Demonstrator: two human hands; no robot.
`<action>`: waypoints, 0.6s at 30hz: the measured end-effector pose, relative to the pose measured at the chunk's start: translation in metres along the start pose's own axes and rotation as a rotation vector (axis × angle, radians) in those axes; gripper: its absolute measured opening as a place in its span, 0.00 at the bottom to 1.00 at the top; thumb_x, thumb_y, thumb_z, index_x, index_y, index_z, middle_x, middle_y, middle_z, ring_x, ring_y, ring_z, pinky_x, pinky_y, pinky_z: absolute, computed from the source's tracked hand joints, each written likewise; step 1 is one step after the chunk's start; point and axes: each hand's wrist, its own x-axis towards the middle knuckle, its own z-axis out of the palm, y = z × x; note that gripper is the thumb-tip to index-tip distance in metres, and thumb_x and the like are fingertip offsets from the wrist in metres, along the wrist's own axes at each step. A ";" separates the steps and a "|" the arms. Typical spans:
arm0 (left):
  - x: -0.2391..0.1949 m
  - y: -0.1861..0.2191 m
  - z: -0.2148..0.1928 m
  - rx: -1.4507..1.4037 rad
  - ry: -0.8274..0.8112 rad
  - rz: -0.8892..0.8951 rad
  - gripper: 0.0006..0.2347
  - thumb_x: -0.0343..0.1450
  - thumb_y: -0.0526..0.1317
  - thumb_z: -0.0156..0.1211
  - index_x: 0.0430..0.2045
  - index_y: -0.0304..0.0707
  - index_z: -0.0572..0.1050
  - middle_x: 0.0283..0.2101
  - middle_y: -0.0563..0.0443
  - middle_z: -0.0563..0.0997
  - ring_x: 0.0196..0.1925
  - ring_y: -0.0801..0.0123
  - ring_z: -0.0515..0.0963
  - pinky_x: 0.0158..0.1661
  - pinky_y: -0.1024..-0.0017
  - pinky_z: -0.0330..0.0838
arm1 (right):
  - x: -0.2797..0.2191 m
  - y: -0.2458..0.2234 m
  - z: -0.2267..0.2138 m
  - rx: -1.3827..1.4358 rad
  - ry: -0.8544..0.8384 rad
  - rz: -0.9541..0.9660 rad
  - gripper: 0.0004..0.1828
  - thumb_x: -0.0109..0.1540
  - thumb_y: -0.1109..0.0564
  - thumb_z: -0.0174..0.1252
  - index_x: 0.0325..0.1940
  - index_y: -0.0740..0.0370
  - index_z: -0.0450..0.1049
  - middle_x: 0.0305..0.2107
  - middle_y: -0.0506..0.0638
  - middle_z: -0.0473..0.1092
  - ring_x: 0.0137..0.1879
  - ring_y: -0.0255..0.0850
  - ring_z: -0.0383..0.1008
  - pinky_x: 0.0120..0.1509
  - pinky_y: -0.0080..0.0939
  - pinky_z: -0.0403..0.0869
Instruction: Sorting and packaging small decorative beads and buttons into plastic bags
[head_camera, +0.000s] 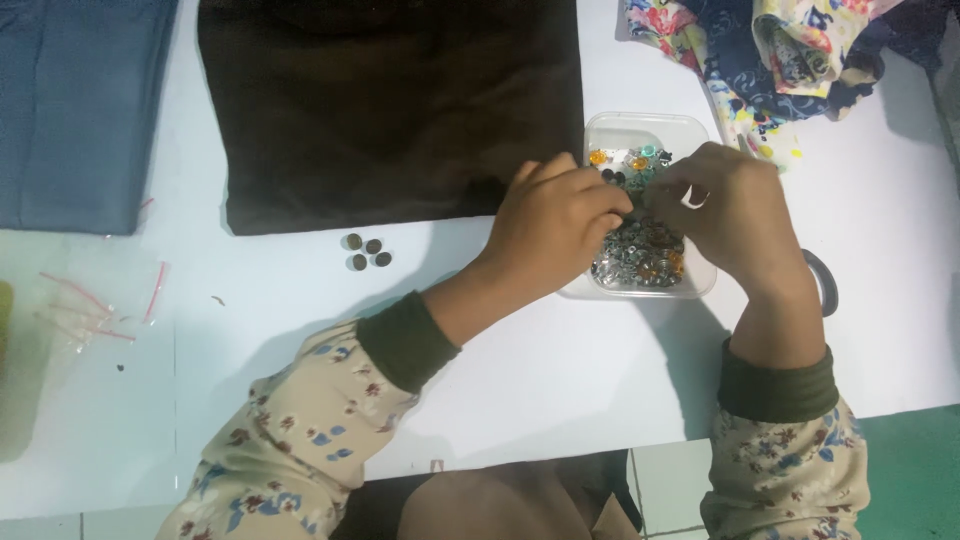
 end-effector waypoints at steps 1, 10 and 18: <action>-0.004 0.000 -0.009 0.002 0.002 -0.001 0.05 0.67 0.34 0.62 0.29 0.50 0.83 0.30 0.64 0.80 0.37 0.62 0.72 0.39 0.60 0.60 | 0.000 -0.010 -0.003 0.000 0.000 -0.003 0.10 0.58 0.68 0.66 0.39 0.57 0.84 0.32 0.51 0.75 0.33 0.42 0.69 0.41 0.41 0.68; -0.041 -0.006 -0.075 -0.349 0.142 -0.234 0.06 0.66 0.35 0.70 0.34 0.49 0.82 0.31 0.56 0.84 0.31 0.68 0.79 0.37 0.73 0.73 | 0.004 -0.084 0.011 0.519 0.126 0.107 0.02 0.63 0.70 0.67 0.40 0.73 0.80 0.28 0.62 0.74 0.31 0.47 0.74 0.33 0.39 0.70; -0.084 -0.011 -0.139 -0.188 0.165 -0.244 0.06 0.65 0.31 0.69 0.31 0.46 0.83 0.28 0.56 0.84 0.27 0.67 0.77 0.34 0.72 0.71 | 0.004 -0.146 0.074 0.708 0.107 0.098 0.05 0.56 0.66 0.70 0.36 0.66 0.83 0.20 0.55 0.72 0.23 0.39 0.69 0.24 0.34 0.70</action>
